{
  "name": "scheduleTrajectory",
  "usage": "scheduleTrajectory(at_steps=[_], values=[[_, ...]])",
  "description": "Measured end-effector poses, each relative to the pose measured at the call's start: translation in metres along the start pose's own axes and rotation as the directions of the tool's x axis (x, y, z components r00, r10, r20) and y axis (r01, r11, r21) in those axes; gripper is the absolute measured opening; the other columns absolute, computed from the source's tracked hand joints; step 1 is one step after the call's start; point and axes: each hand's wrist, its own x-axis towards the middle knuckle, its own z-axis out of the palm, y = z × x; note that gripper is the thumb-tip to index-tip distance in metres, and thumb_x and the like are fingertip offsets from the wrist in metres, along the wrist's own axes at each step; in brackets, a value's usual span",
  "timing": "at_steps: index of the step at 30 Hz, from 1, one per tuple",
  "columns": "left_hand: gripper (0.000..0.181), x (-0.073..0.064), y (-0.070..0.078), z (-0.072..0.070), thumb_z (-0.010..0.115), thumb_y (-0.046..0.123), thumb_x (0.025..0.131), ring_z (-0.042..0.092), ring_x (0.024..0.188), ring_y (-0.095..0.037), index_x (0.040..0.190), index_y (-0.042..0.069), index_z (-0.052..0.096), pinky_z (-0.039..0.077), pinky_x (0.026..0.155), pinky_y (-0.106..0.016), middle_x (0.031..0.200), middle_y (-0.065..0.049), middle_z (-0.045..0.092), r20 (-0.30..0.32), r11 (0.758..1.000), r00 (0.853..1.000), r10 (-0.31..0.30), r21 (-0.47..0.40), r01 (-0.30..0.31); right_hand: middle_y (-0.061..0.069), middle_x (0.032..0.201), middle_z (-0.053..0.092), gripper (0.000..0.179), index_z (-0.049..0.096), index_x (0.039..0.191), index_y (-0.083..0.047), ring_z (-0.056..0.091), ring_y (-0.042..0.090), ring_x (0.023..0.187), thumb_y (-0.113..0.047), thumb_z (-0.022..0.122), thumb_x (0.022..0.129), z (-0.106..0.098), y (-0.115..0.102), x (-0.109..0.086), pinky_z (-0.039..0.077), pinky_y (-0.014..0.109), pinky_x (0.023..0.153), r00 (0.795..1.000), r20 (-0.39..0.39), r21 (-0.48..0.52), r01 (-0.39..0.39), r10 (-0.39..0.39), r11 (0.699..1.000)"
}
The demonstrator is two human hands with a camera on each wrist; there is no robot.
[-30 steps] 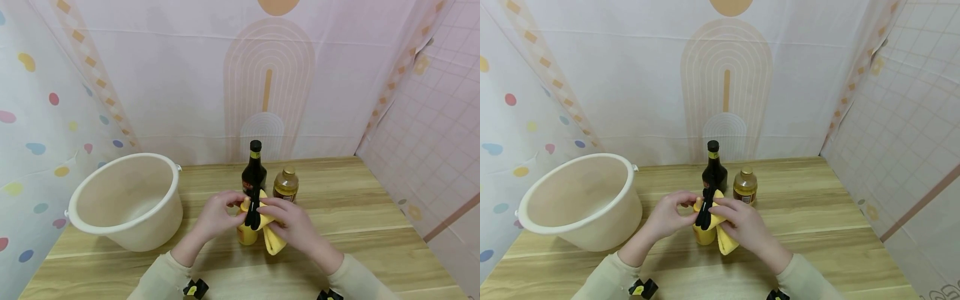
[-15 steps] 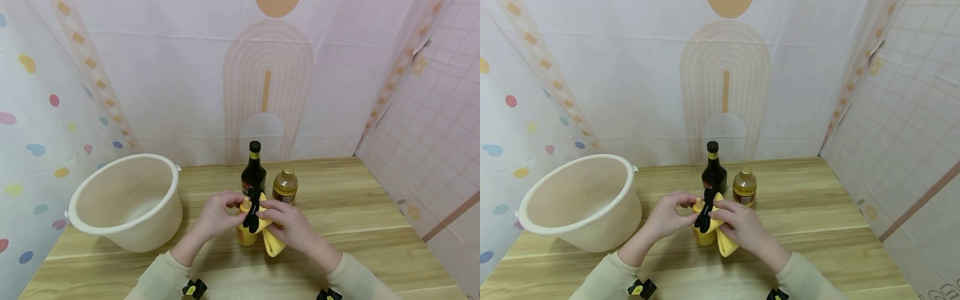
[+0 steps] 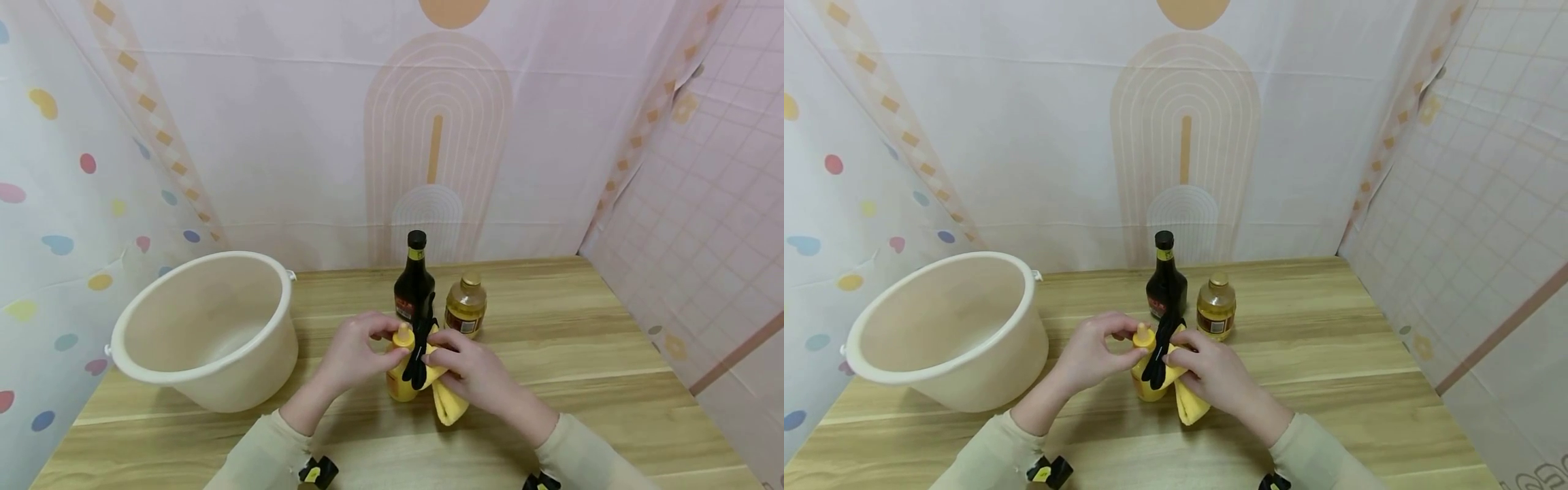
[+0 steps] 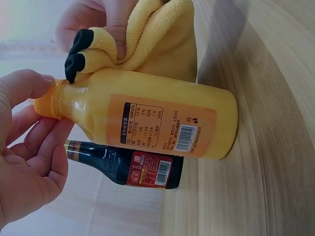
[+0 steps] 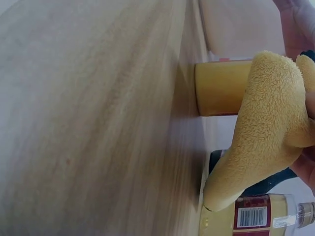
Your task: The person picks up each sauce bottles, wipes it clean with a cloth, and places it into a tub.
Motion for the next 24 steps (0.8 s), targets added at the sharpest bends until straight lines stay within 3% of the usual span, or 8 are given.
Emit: scheduleTrajectory(at_steps=[12, 18, 24], values=[[0.023, 0.000, -0.001, 0.001, 0.083, 0.005, 0.077, 0.065, 0.085, -0.012, 0.098, 0.009, 0.074, 0.057, 0.078, -0.039, 0.096, 0.001, 0.068, 0.009, 0.999, 1.000, -0.008, -0.038, 0.008, 0.009, 0.105, 0.060, 0.032, 0.062, 0.091, -0.015, 0.064, 0.019, 0.079, 0.004, 0.079, 0.072, 0.003, 0.002, -0.007, 0.055, 0.026, 0.064, 0.999, 0.034, -0.001, 0.000, 0.000, 1.000], [0.023, 0.000, -0.002, 0.001, 0.083, 0.006, 0.077, 0.064, 0.084, -0.012, 0.098, 0.009, 0.074, 0.056, 0.077, -0.035, 0.096, 0.002, 0.068, 0.003, 1.000, 1.000, -0.016, -0.023, 0.016, 0.008, 0.104, 0.060, 0.033, 0.060, 0.093, -0.015, 0.064, 0.020, 0.082, 0.003, 0.078, 0.072, 0.005, 0.005, -0.012, 0.055, 0.027, 0.066, 0.998, 0.055, 0.003, 0.015, -0.015, 1.000], [0.023, 0.000, -0.002, 0.001, 0.083, 0.007, 0.077, 0.065, 0.084, -0.012, 0.098, 0.009, 0.074, 0.057, 0.077, -0.037, 0.095, 0.002, 0.068, 0.002, 1.000, 1.000, -0.006, -0.019, 0.006, 0.002, 0.100, 0.059, 0.031, 0.059, 0.093, -0.018, 0.061, 0.016, 0.077, -0.001, 0.077, 0.074, 0.008, 0.006, -0.017, 0.053, 0.026, 0.063, 0.991, 0.133, -0.021, 0.014, -0.011, 1.000]])
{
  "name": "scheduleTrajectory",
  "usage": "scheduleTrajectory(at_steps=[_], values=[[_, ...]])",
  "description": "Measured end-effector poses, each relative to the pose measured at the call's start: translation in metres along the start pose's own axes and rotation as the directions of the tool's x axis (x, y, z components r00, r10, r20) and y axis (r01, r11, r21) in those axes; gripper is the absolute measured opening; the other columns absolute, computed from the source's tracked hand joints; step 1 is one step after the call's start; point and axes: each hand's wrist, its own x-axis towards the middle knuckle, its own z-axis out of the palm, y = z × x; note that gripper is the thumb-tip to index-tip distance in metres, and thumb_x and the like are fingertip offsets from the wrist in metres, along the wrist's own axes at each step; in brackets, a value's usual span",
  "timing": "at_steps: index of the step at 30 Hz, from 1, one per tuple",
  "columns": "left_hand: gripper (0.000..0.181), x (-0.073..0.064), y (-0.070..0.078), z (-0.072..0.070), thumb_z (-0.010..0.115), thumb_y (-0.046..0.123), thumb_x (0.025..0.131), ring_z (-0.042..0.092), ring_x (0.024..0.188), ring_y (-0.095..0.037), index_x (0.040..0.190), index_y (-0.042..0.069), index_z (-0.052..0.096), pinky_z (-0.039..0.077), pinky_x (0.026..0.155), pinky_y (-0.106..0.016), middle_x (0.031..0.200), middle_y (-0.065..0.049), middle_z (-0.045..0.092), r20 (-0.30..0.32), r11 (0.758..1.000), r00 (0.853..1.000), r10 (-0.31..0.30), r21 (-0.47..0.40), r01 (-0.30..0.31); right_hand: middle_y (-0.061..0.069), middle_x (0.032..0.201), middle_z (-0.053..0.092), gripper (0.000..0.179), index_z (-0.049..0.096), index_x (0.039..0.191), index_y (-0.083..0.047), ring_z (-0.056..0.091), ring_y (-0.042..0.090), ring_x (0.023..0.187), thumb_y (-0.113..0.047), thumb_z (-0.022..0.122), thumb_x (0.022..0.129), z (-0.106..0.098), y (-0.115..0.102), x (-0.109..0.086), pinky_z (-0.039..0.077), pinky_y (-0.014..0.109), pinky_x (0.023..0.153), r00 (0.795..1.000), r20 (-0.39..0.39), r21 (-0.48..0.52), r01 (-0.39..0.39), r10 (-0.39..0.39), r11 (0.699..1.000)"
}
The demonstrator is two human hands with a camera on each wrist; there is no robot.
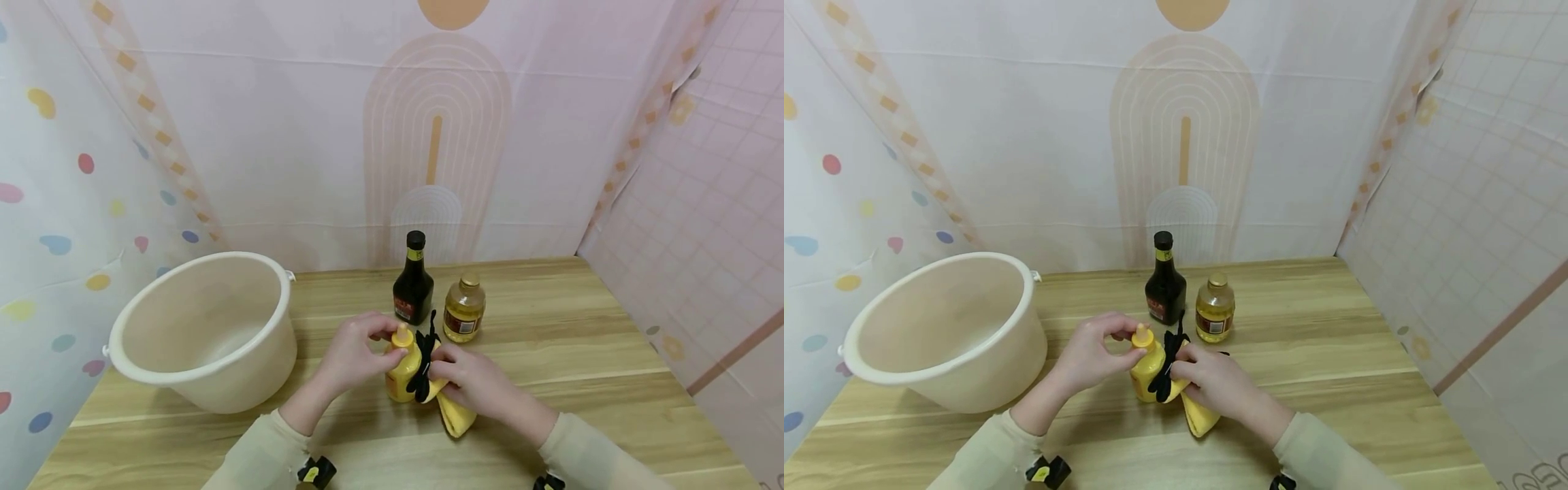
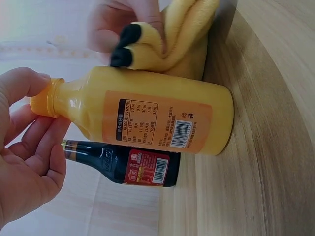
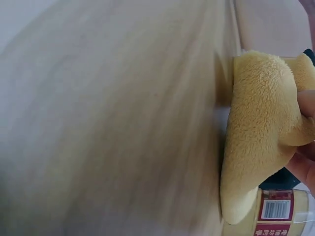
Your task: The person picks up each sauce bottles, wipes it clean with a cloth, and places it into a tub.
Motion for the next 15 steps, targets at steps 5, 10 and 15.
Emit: scheduleTrajectory(at_steps=[5, 10, 15], values=[[0.024, 0.0003, 0.0007, -0.0007, 0.084, 0.007, 0.076, 0.065, 0.084, -0.013, 0.098, 0.008, 0.074, 0.057, 0.076, -0.041, 0.095, 0.001, 0.069, 0.000, 1.000, 1.000, 0.005, 0.003, -0.005, 0.000, 0.098, 0.059, 0.029, 0.060, 0.094, -0.018, 0.061, 0.014, 0.079, -0.003, 0.077, 0.077, 0.0035, 0.0014, -0.0028, 0.053, 0.026, 0.064, 0.997, 0.072, -0.006, -0.002, 0.002, 1.000], [0.024, 0.0003, 0.0009, -0.0006, 0.084, 0.007, 0.076, 0.065, 0.084, -0.013, 0.098, 0.008, 0.074, 0.057, 0.077, -0.040, 0.095, 0.001, 0.068, 0.005, 1.000, 1.000, -0.003, 0.007, 0.003, -0.001, 0.097, 0.061, 0.029, 0.060, 0.092, -0.018, 0.063, 0.015, 0.080, -0.003, 0.077, 0.075, 0.0038, 0.0014, -0.0035, 0.053, 0.026, 0.067, 0.991, 0.136, -0.034, 0.014, -0.009, 0.999], [0.024, 0.0002, 0.0007, -0.0004, 0.083, 0.007, 0.077, 0.065, 0.084, -0.013, 0.098, 0.008, 0.074, 0.057, 0.078, -0.040, 0.095, 0.001, 0.068, 0.009, 1.000, 1.000, -0.014, 0.000, 0.014, -0.002, 0.097, 0.062, 0.029, 0.064, 0.093, -0.019, 0.063, 0.014, 0.083, -0.005, 0.080, 0.074, 0.0025, -0.0009, -0.0016, 0.052, 0.026, 0.068, 0.971, 0.239, -0.089, 0.024, -0.002, 0.996]])
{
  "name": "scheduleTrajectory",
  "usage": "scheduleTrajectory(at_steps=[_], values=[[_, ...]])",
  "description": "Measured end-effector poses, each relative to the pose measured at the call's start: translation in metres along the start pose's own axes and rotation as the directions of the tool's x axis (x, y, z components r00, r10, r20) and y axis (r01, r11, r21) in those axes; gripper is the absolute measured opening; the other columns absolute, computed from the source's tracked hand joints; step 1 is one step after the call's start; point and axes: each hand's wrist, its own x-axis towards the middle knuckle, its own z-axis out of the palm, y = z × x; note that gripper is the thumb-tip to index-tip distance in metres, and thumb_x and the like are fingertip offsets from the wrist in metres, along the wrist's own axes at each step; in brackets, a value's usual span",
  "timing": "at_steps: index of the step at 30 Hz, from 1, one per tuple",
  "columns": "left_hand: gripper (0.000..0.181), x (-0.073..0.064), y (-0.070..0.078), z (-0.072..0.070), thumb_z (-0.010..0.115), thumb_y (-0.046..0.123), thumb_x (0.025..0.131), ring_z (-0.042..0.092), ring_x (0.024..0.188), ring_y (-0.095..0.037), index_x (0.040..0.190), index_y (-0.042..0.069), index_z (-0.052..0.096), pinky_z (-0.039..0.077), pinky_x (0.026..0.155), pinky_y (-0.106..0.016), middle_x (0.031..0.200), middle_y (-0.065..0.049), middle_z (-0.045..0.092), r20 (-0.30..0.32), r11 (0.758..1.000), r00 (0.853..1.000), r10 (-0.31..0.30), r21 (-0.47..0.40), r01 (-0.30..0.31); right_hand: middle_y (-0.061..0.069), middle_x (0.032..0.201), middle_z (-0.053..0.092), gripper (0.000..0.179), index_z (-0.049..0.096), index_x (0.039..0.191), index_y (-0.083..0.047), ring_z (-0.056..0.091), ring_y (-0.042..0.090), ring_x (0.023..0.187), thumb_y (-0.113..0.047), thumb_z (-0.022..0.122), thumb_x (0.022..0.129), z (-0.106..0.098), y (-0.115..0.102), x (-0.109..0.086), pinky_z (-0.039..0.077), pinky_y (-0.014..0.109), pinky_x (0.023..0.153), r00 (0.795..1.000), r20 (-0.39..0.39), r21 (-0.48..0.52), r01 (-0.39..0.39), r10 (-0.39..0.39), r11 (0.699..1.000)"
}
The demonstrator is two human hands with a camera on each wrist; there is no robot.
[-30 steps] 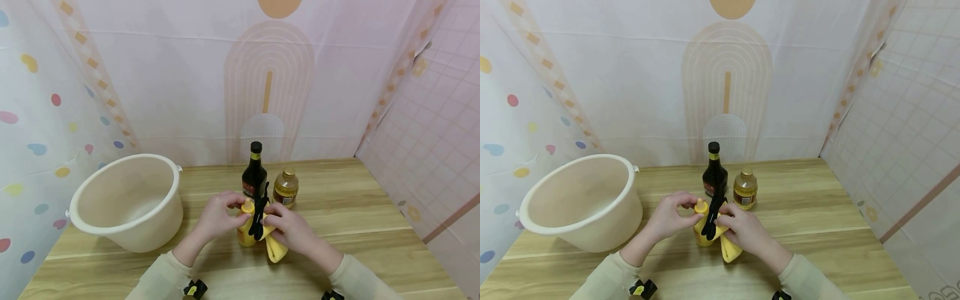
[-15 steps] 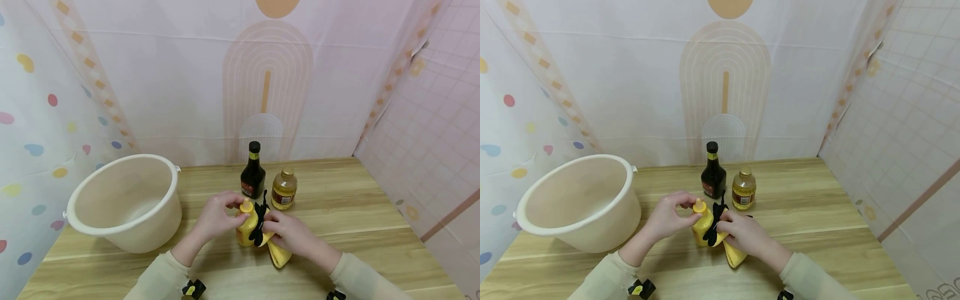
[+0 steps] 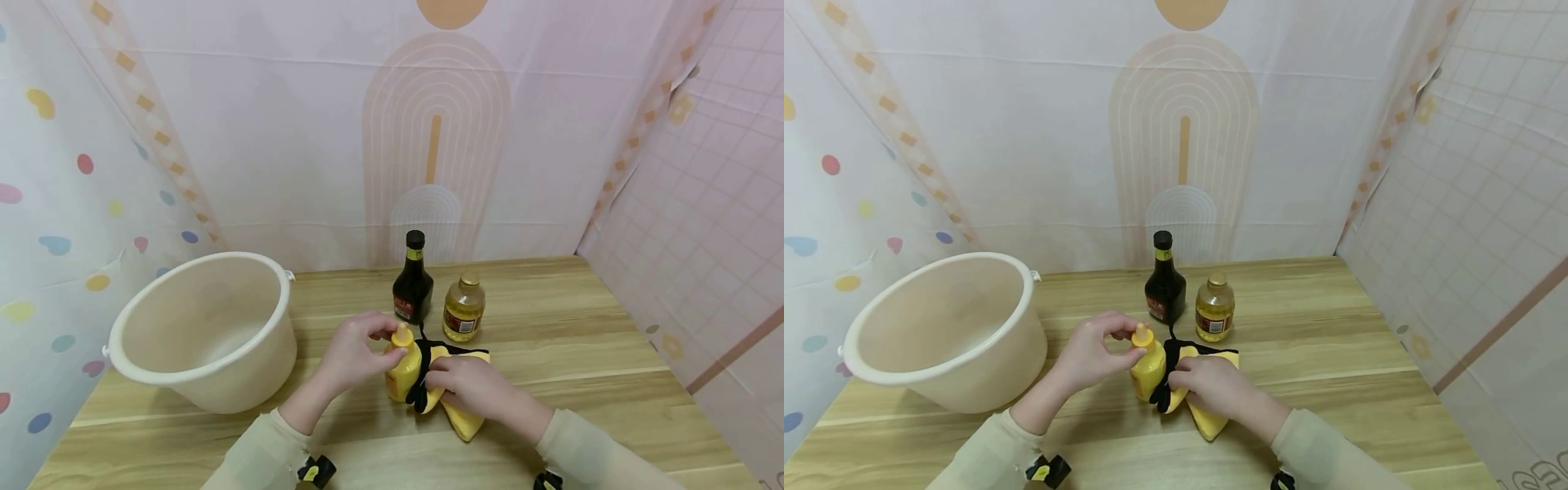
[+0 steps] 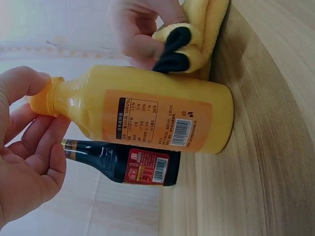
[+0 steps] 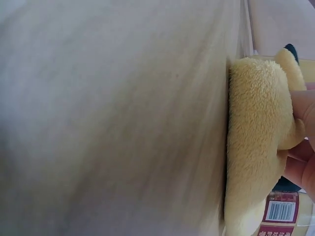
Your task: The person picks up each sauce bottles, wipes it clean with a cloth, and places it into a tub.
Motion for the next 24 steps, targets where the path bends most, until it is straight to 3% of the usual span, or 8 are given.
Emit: scheduleTrajectory(at_steps=[4, 7, 11, 15, 19, 24], values=[[0.023, 0.000, -0.001, 0.000, 0.083, 0.007, 0.077, 0.064, 0.085, -0.013, 0.098, 0.008, 0.074, 0.057, 0.078, -0.041, 0.096, 0.002, 0.068, 0.003, 1.000, 1.000, -0.006, -0.002, 0.006, -0.003, 0.097, 0.062, 0.031, 0.065, 0.094, -0.021, 0.063, 0.013, 0.083, -0.006, 0.081, 0.072, -0.002, -0.001, 0.000, 0.052, 0.026, 0.066, 0.998, 0.067, -0.048, -0.003, 0.006, 0.999], [0.023, 0.000, -0.001, 0.000, 0.083, 0.007, 0.077, 0.065, 0.085, -0.012, 0.098, 0.009, 0.074, 0.056, 0.079, -0.041, 0.095, 0.002, 0.068, 0.003, 1.000, 1.000, -0.006, 0.002, 0.006, -0.003, 0.097, 0.062, 0.032, 0.064, 0.095, -0.021, 0.063, 0.012, 0.084, -0.005, 0.079, 0.073, -0.004, 0.002, -0.002, 0.052, 0.026, 0.066, 0.999, 0.042, -0.005, -0.033, 0.033, 0.999], [0.023, -0.001, -0.002, 0.000, 0.084, 0.008, 0.077, 0.065, 0.085, -0.012, 0.099, 0.009, 0.074, 0.056, 0.079, -0.036, 0.095, 0.003, 0.068, 0.003, 1.000, 1.000, -0.008, 0.012, 0.008, 0.001, 0.102, 0.067, 0.032, 0.067, 0.100, -0.015, 0.066, 0.018, 0.090, -0.001, 0.079, 0.074, -0.013, 0.008, -0.007, 0.056, 0.032, 0.074, 0.985, -0.097, 0.144, -0.127, 0.141, 0.981], [0.023, -0.001, -0.002, 0.000, 0.083, 0.008, 0.077, 0.065, 0.085, -0.012, 0.098, 0.009, 0.074, 0.056, 0.079, -0.036, 0.095, 0.003, 0.068, 0.004, 1.000, 1.000, -0.013, 0.010, 0.013, 0.008, 0.110, 0.069, 0.038, 0.068, 0.105, -0.011, 0.067, 0.027, 0.101, 0.005, 0.080, 0.072, -0.028, 0.012, -0.008, 0.056, 0.041, 0.085, 0.938, -0.262, 0.260, -0.158, 0.227, 0.953], [0.023, -0.001, -0.003, 0.000, 0.083, 0.008, 0.077, 0.065, 0.085, -0.013, 0.098, 0.008, 0.074, 0.057, 0.079, -0.041, 0.095, 0.002, 0.068, 0.005, 1.000, 1.000, -0.004, 0.002, 0.004, 0.011, 0.118, 0.068, 0.043, 0.069, 0.109, -0.010, 0.065, 0.030, 0.107, 0.009, 0.078, 0.071, -0.039, 0.011, -0.002, 0.054, 0.037, 0.092, 0.905, -0.380, 0.287, -0.079, 0.190, 0.955], [0.023, -0.001, -0.004, 0.001, 0.082, 0.006, 0.077, 0.065, 0.084, -0.013, 0.098, 0.008, 0.074, 0.057, 0.078, -0.040, 0.094, 0.002, 0.068, -0.001, 1.000, 1.000, 0.024, -0.010, -0.024, 0.009, 0.117, 0.067, 0.042, 0.070, 0.112, -0.011, 0.067, 0.027, 0.104, 0.005, 0.078, 0.074, -0.039, 0.004, 0.012, 0.054, 0.030, 0.088, 0.904, -0.418, 0.220, 0.012, 0.083, 0.975]])
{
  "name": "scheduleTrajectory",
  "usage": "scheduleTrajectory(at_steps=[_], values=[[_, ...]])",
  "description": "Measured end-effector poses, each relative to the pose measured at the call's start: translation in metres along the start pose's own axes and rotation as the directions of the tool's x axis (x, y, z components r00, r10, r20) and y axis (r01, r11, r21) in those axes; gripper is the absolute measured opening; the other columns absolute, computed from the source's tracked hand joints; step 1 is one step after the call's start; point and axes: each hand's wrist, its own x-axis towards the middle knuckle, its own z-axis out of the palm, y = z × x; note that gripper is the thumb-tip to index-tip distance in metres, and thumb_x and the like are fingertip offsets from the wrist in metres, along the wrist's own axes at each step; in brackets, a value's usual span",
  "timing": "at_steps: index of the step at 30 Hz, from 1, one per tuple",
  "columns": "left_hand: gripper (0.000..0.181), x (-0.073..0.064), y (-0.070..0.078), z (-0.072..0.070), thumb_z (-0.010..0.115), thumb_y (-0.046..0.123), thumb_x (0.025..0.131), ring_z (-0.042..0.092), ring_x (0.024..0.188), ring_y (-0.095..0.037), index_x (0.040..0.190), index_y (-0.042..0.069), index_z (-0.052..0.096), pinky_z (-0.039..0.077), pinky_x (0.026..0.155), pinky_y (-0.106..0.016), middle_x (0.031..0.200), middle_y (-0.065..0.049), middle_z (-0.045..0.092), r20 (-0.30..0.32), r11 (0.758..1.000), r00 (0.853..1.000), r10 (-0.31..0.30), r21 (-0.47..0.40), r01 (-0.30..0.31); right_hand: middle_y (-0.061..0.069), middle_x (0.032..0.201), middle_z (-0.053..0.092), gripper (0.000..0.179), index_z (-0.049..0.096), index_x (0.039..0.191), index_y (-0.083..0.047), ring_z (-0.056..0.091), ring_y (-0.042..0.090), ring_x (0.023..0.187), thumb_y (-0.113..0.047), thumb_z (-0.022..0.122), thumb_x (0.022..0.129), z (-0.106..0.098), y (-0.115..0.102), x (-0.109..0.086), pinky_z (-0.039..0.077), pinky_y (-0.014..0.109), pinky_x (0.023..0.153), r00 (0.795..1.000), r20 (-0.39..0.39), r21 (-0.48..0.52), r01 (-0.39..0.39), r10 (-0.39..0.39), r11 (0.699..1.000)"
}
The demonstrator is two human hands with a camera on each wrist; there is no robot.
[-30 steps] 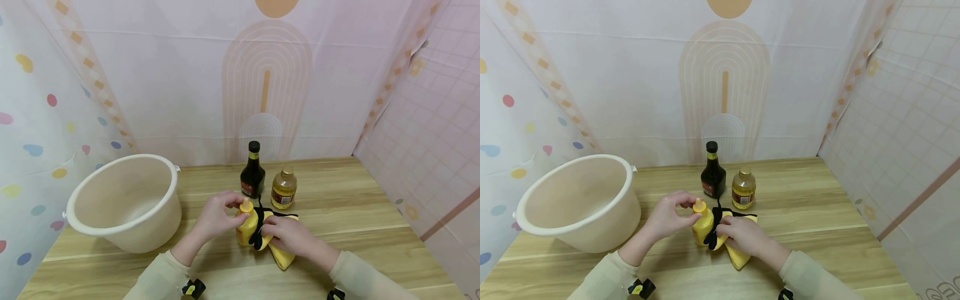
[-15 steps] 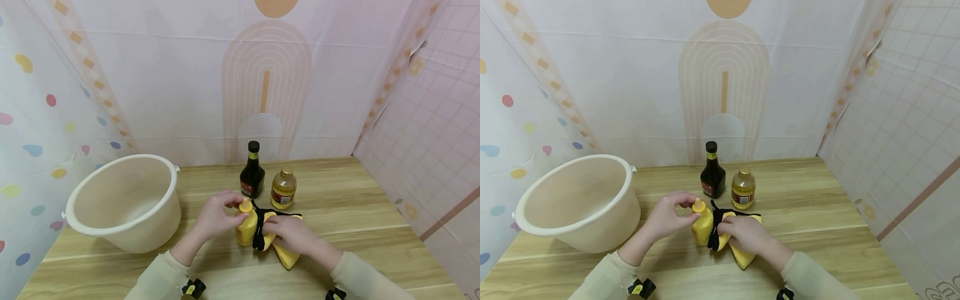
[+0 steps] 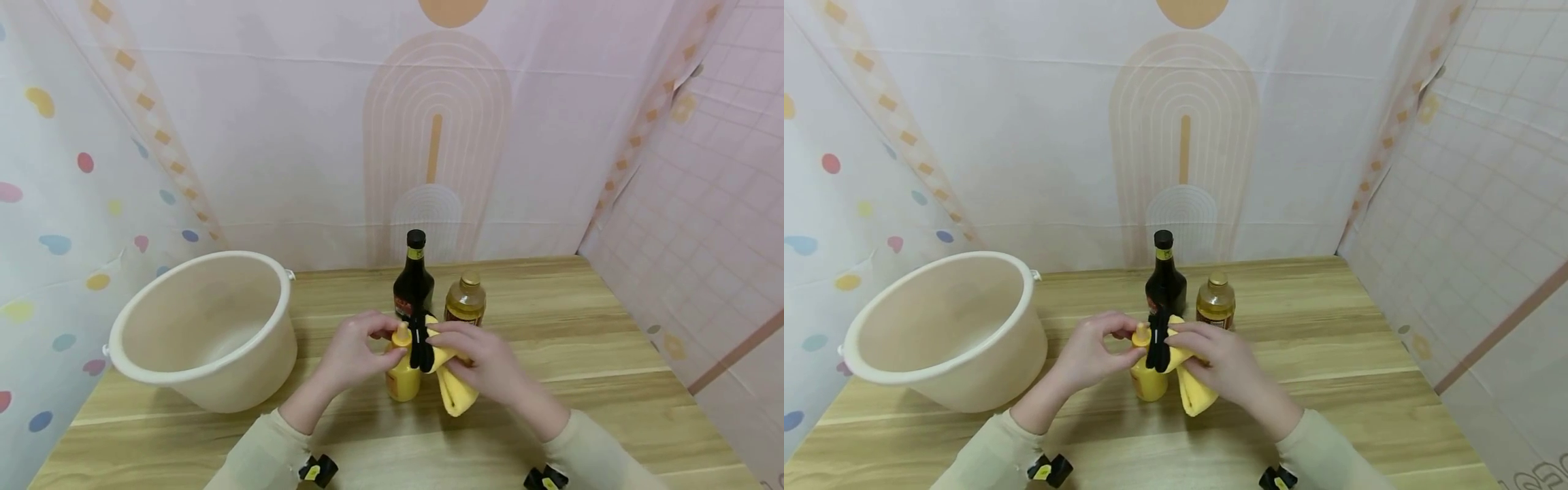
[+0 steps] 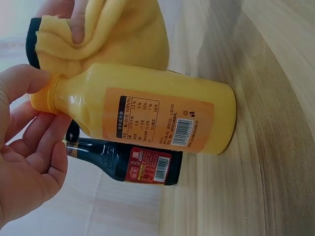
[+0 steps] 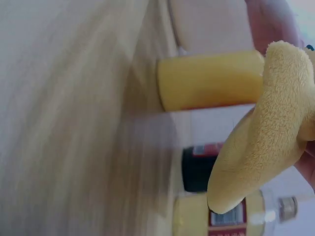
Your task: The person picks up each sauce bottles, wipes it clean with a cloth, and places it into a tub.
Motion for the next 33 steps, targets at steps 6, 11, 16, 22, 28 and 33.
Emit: scheduleTrajectory(at_steps=[6, 11, 16, 22, 28, 33], values=[[0.023, -0.001, -0.001, 0.000, 0.081, 0.003, 0.078, 0.066, 0.085, -0.013, 0.099, 0.008, 0.074, 0.057, 0.079, -0.041, 0.096, 0.001, 0.069, 0.007, 0.999, 1.000, -0.007, -0.039, 0.007, 0.009, 0.115, 0.068, 0.043, 0.071, 0.108, -0.012, 0.069, 0.024, 0.097, 0.006, 0.081, 0.070, 0.011, -0.001, 0.003, 0.057, 0.029, 0.076, 0.998, 0.020, -0.046, 0.058, -0.057, 0.997], [0.024, -0.002, 0.000, -0.001, 0.082, 0.004, 0.077, 0.066, 0.085, -0.013, 0.099, 0.008, 0.074, 0.057, 0.079, -0.043, 0.096, 0.002, 0.069, 0.000, 0.999, 1.000, -0.020, -0.027, 0.020, 0.010, 0.116, 0.067, 0.044, 0.071, 0.105, -0.014, 0.069, 0.023, 0.093, 0.006, 0.081, 0.068, 0.016, 0.003, -0.002, 0.057, 0.027, 0.071, 0.993, 0.078, -0.086, 0.098, -0.091, 0.991], [0.024, -0.002, 0.000, -0.002, 0.082, 0.004, 0.077, 0.066, 0.085, -0.012, 0.099, 0.009, 0.074, 0.057, 0.078, -0.043, 0.096, 0.002, 0.069, -0.003, 1.000, 1.000, -0.006, -0.021, 0.006, 0.011, 0.115, 0.064, 0.040, 0.069, 0.101, -0.015, 0.069, 0.022, 0.089, 0.007, 0.080, 0.069, 0.018, 0.003, -0.005, 0.056, 0.026, 0.068, 0.993, 0.088, -0.078, 0.089, -0.082, 0.993], [0.024, -0.002, 0.000, -0.002, 0.083, 0.005, 0.076, 0.066, 0.084, -0.012, 0.098, 0.009, 0.074, 0.057, 0.078, -0.042, 0.095, 0.003, 0.068, -0.009, 1.000, 1.000, -0.002, -0.018, 0.001, 0.012, 0.114, 0.063, 0.040, 0.064, 0.098, -0.016, 0.068, 0.020, 0.084, 0.007, 0.080, 0.070, 0.019, 0.005, -0.008, 0.055, 0.023, 0.066, 0.992, 0.094, -0.064, 0.092, -0.086, 0.994], [0.024, -0.002, 0.000, -0.002, 0.083, 0.006, 0.077, 0.065, 0.085, -0.012, 0.098, 0.010, 0.074, 0.056, 0.078, -0.041, 0.096, 0.003, 0.069, -0.005, 1.000, 1.000, -0.015, -0.011, 0.015, 0.013, 0.113, 0.063, 0.039, 0.061, 0.097, -0.016, 0.068, 0.022, 0.084, 0.004, 0.081, 0.070, 0.022, 0.006, -0.014, 0.056, 0.023, 0.066, 0.990, 0.116, -0.074, 0.092, -0.083, 0.993], [0.023, -0.002, 0.000, -0.001, 0.083, 0.006, 0.076, 0.064, 0.085, -0.012, 0.097, 0.010, 0.074, 0.056, 0.079, -0.041, 0.097, 0.003, 0.069, -0.007, 1.000, 1.000, -0.023, -0.005, 0.023, 0.013, 0.112, 0.064, 0.037, 0.060, 0.095, -0.015, 0.068, 0.025, 0.089, 0.004, 0.080, 0.071, 0.024, 0.009, -0.018, 0.057, 0.028, 0.069, 0.988, 0.131, -0.086, 0.093, -0.081, 0.992]])
